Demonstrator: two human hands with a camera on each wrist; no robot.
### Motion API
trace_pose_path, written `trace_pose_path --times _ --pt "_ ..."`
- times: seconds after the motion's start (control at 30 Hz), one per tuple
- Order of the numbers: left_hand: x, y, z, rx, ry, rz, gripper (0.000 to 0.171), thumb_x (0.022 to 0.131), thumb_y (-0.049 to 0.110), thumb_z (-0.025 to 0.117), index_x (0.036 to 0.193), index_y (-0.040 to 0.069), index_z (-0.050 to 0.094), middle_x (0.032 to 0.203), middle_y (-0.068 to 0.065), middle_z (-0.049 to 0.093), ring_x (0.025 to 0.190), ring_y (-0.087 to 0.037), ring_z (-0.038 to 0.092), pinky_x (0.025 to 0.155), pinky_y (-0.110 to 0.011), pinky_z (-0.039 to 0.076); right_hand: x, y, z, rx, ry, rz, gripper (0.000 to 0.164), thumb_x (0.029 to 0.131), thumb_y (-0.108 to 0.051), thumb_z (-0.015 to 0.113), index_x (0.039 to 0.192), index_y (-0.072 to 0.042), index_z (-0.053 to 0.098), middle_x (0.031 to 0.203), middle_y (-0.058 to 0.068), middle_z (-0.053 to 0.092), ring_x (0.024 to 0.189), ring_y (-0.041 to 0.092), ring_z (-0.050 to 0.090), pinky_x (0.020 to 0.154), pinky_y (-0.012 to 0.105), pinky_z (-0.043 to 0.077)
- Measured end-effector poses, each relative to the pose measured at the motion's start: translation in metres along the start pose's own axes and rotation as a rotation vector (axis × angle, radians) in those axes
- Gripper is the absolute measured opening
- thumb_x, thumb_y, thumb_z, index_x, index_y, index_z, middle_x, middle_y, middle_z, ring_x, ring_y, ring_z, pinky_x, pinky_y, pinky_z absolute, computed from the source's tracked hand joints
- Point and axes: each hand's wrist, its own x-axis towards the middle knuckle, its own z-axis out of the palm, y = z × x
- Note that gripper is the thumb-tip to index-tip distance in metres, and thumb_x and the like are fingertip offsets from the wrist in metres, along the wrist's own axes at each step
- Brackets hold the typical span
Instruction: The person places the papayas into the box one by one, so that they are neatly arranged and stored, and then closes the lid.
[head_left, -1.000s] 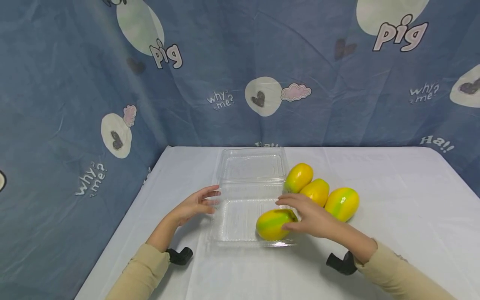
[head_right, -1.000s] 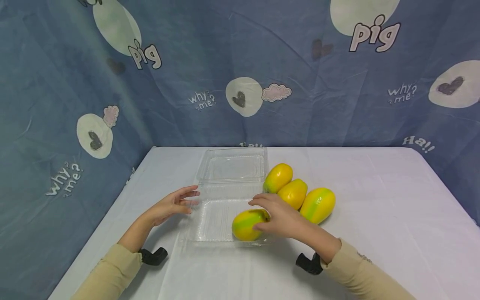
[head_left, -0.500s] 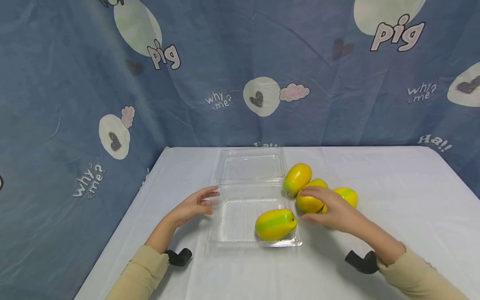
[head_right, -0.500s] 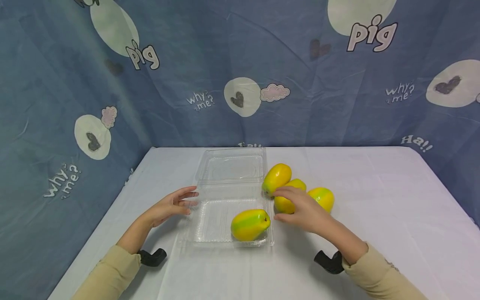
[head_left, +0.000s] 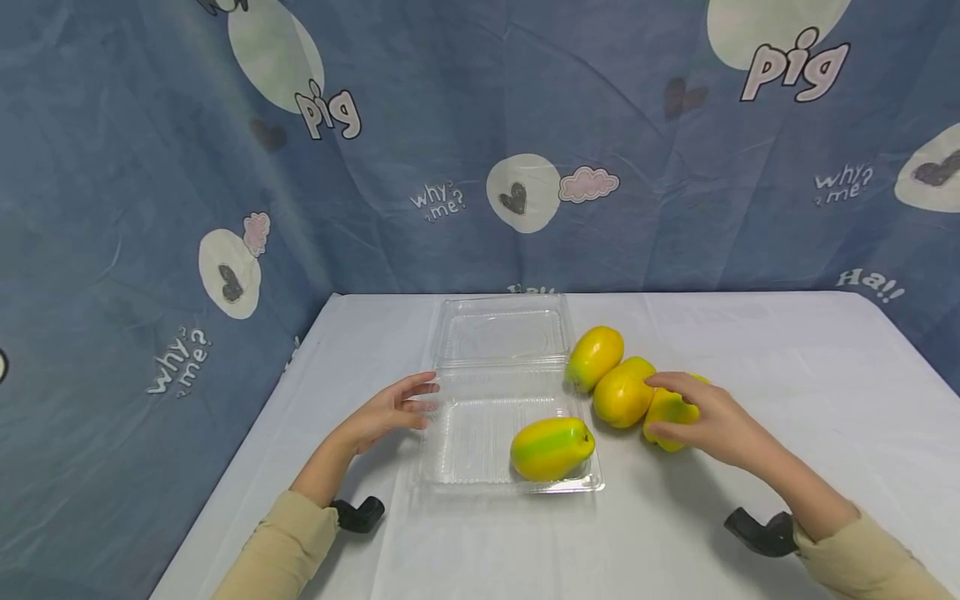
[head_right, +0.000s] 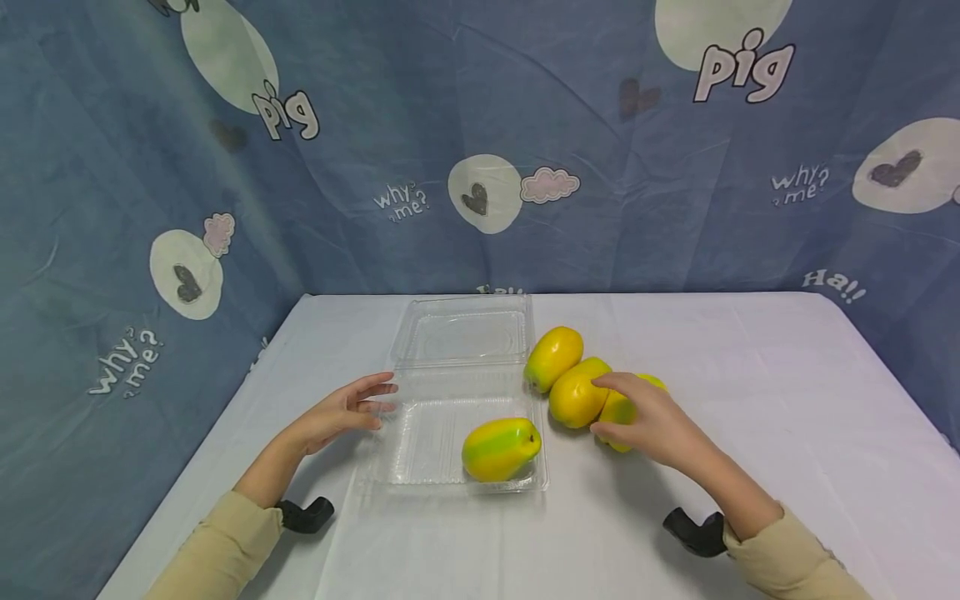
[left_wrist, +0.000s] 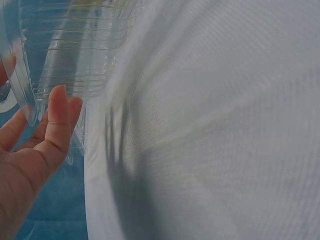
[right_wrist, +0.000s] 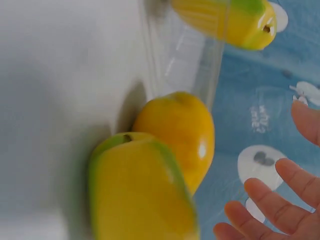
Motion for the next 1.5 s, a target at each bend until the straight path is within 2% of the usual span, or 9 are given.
trace_pose_path --times 0.23,0.57,0.93,1.07,1.3,1.5 --pt "0.000 0.000 0.000 0.002 0.004 -0.006 0.077 0.082 -0.002 0.059 0.145 0.000 0.016 0.147 -0.024 0.021 0.129 -0.043 0.030 0.085 -0.030 0.046 -0.006 0.015 0.000 -0.026 0.025 0.029 0.051 0.078 -0.018 0.072 0.121 0.002 0.053 0.124 0.023 0.052 0.110 0.040 0.049 0.087 0.055 0.042" --pt "0.000 0.001 0.001 0.006 0.003 -0.006 0.077 0.082 -0.001 0.059 0.145 0.000 0.015 0.147 -0.025 0.021 0.129 -0.044 0.030 0.086 -0.032 0.046 -0.007 0.030 -0.002 -0.094 0.004 0.011 0.055 0.073 -0.015 0.075 0.119 0.005 0.054 0.121 0.027 0.052 0.112 0.047 0.041 0.091 0.062 0.031" --pt "-0.001 0.002 0.001 0.005 0.003 -0.003 0.077 0.082 -0.002 0.059 0.145 0.000 0.015 0.147 -0.025 0.020 0.129 -0.044 0.030 0.086 -0.032 0.046 -0.005 0.045 -0.001 -0.126 -0.016 -0.013 0.059 0.069 -0.011 0.077 0.120 0.005 0.052 0.132 0.029 0.037 0.120 0.049 0.027 0.092 0.065 0.024" --pt "-0.001 0.001 0.000 0.011 0.003 -0.006 0.077 0.082 -0.001 0.059 0.145 0.000 0.015 0.147 -0.025 0.021 0.130 -0.044 0.030 0.087 -0.033 0.046 -0.003 0.049 0.001 -0.156 0.028 -0.006 0.062 0.068 -0.010 0.078 0.122 0.005 0.050 0.132 0.029 0.036 0.119 0.050 0.027 0.092 0.065 0.024" --pt "-0.001 0.001 0.001 0.021 0.002 -0.012 0.077 0.083 -0.001 0.059 0.145 0.001 0.014 0.147 -0.024 0.021 0.130 -0.043 0.030 0.088 -0.034 0.045 0.002 0.056 0.002 -0.166 0.120 0.071 0.068 0.069 -0.010 0.076 0.126 0.007 0.043 0.133 0.032 0.034 0.117 0.053 0.026 0.092 0.065 0.023" --pt "-0.001 0.002 0.002 0.004 0.005 -0.011 0.077 0.082 -0.002 0.059 0.145 0.002 0.015 0.148 -0.023 0.020 0.130 -0.043 0.030 0.087 -0.034 0.046 0.006 0.061 0.003 -0.150 0.221 0.106 0.065 0.069 -0.007 0.076 0.123 0.008 0.044 0.128 0.032 0.040 0.112 0.052 0.031 0.089 0.063 0.027"
